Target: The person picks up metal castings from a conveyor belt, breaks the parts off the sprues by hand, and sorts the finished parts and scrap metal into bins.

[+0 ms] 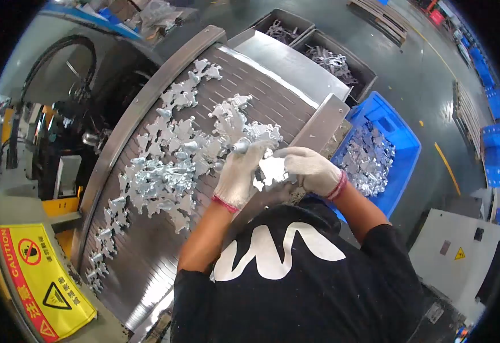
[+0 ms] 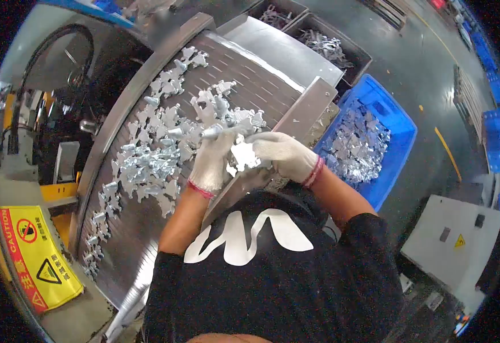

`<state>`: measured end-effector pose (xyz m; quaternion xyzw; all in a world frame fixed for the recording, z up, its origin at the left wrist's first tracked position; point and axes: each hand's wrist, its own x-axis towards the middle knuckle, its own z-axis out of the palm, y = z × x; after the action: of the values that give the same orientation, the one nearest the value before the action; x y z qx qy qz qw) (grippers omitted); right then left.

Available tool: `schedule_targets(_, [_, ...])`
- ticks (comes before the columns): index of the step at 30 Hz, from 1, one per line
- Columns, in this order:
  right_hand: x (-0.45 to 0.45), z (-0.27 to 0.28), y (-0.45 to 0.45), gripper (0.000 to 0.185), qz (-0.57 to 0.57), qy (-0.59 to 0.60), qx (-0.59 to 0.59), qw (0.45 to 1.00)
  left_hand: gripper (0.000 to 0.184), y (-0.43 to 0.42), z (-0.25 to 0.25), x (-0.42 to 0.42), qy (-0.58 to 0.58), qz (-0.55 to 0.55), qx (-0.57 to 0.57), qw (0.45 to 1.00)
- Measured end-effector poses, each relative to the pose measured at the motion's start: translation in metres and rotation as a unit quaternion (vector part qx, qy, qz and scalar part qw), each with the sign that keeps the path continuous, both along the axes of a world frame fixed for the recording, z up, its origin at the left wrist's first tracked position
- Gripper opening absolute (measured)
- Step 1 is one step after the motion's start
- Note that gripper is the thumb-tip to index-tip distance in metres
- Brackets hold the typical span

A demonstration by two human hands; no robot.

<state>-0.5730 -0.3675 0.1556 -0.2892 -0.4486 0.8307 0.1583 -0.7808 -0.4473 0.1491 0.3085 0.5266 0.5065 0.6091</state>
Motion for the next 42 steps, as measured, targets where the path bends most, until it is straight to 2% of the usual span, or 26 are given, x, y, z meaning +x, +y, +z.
schedule_targets(1, [-0.004,0.001,0.004,0.045,0.072,-0.115,0.097,0.986,0.035,-0.003,0.000,0.010,-0.058,0.038,-0.010,0.998])
schedule_targets(2, [-0.009,-0.001,0.006,0.041,0.138,-0.231,0.184,0.945,0.039,-0.001,-0.006,0.011,0.023,0.036,-0.034,0.999])
schedule_targets(3, [-0.008,-0.016,0.000,0.029,0.118,-0.178,0.244,0.946,0.042,0.001,-0.013,0.013,0.102,0.023,-0.053,0.993])
schedule_targets(4, [-0.008,-0.016,-0.006,0.024,0.100,-0.189,0.149,0.965,0.039,0.005,0.016,0.022,0.206,0.021,-0.054,0.977])
schedule_targets(6, [-0.004,-0.001,-0.017,0.026,0.013,-0.192,0.135,0.972,0.036,0.016,0.015,0.032,0.259,0.010,-0.039,0.965])
schedule_targets(7, [-0.002,0.002,-0.019,0.024,-0.007,-0.272,0.275,0.922,0.034,0.021,0.006,0.038,0.404,0.003,0.008,0.915])
schedule_targets(8, [-0.007,-0.015,-0.028,0.022,-0.072,-0.353,0.450,0.817,0.031,0.025,-0.004,0.043,0.538,0.010,0.054,0.841])
schedule_targets(9, [-0.006,-0.026,-0.029,0.022,-0.108,-0.364,0.447,0.810,0.025,0.028,-0.009,0.054,0.481,0.054,0.151,0.862])
schedule_targets(11, [0.005,-0.022,-0.028,0.021,-0.140,-0.383,0.452,0.793,0.022,0.054,-0.040,0.057,0.445,0.060,0.154,0.880])
schedule_targets(13, [0.030,-0.036,-0.025,0.021,-0.264,-0.295,0.445,0.803,0.031,0.073,0.014,0.065,0.265,-0.007,-0.039,0.963])
schedule_targets(15, [0.066,-0.047,-0.008,0.025,-0.363,-0.331,0.431,0.757,0.036,0.096,0.015,0.051,0.307,0.002,0.010,0.952])
schedule_targets(16, [0.093,-0.049,0.007,0.033,-0.332,-0.419,0.386,0.751,0.038,0.109,0.013,0.037,0.365,-0.025,0.057,0.929])
schedule_targets(17, [0.120,-0.045,0.027,0.051,-0.220,-0.578,0.357,0.700,0.051,0.124,0.000,0.016,0.313,-0.104,0.079,0.941])
schedule_targets(18, [0.138,-0.056,0.035,0.063,-0.237,-0.631,0.351,0.650,0.060,0.133,0.016,0.007,0.390,-0.192,0.034,0.900])
schedule_targets(19, [0.175,-0.092,0.051,0.072,-0.177,-0.646,0.535,0.515,0.061,0.142,0.001,-0.004,0.382,-0.200,0.001,0.902])
schedule_targets(22, [0.174,-0.071,0.057,0.065,-0.036,-0.702,0.423,0.572,0.054,0.144,-0.005,-0.026,0.575,-0.280,0.101,0.762])
schedule_targets(23, [0.171,-0.087,0.063,0.055,-0.057,-0.650,0.417,0.633,0.051,0.131,-0.024,-0.030,0.595,-0.217,0.187,0.751])
schedule_targets(24, [0.154,-0.085,0.062,0.051,-0.104,-0.575,0.455,0.672,0.048,0.118,-0.022,-0.024,0.628,-0.195,0.178,0.732])
schedule_targets(26, [0.115,-0.062,0.045,0.043,-0.186,-0.450,0.531,0.693,0.043,0.098,-0.031,-0.022,0.688,-0.239,0.248,0.639])
schedule_targets(28, [0.108,-0.075,0.043,0.042,-0.219,-0.410,0.615,0.637,0.045,0.082,-0.028,-0.008,0.713,-0.235,0.205,0.628])
schedule_targets(31, [0.145,-0.130,0.035,0.049,-0.334,-0.496,0.554,0.579,0.042,0.078,-0.037,-0.010,0.690,-0.211,0.219,0.657])
schedule_targets(32, [0.167,-0.153,0.030,0.058,-0.314,-0.521,0.553,0.569,0.041,0.077,-0.033,-0.009,0.699,-0.207,0.226,0.646])
schedule_targets(35, [0.217,-0.186,0.008,0.075,-0.101,-0.572,0.569,0.582,0.043,0.085,-0.028,-0.004,0.699,-0.227,0.202,0.647])
schedule_targets(36, [0.222,-0.185,0.012,0.078,-0.095,-0.556,0.567,0.601,0.042,0.088,-0.022,-0.001,0.707,-0.226,0.208,0.637])
schedule_targets(37, [0.225,-0.184,0.017,0.082,-0.090,-0.540,0.563,0.620,0.042,0.092,-0.026,-0.001,0.681,-0.224,0.205,0.666])
schedule_targets(42, [0.265,-0.197,0.063,0.072,-0.143,-0.539,0.606,0.567,0.047,0.095,-0.030,0.004,0.724,-0.231,0.199,0.618])
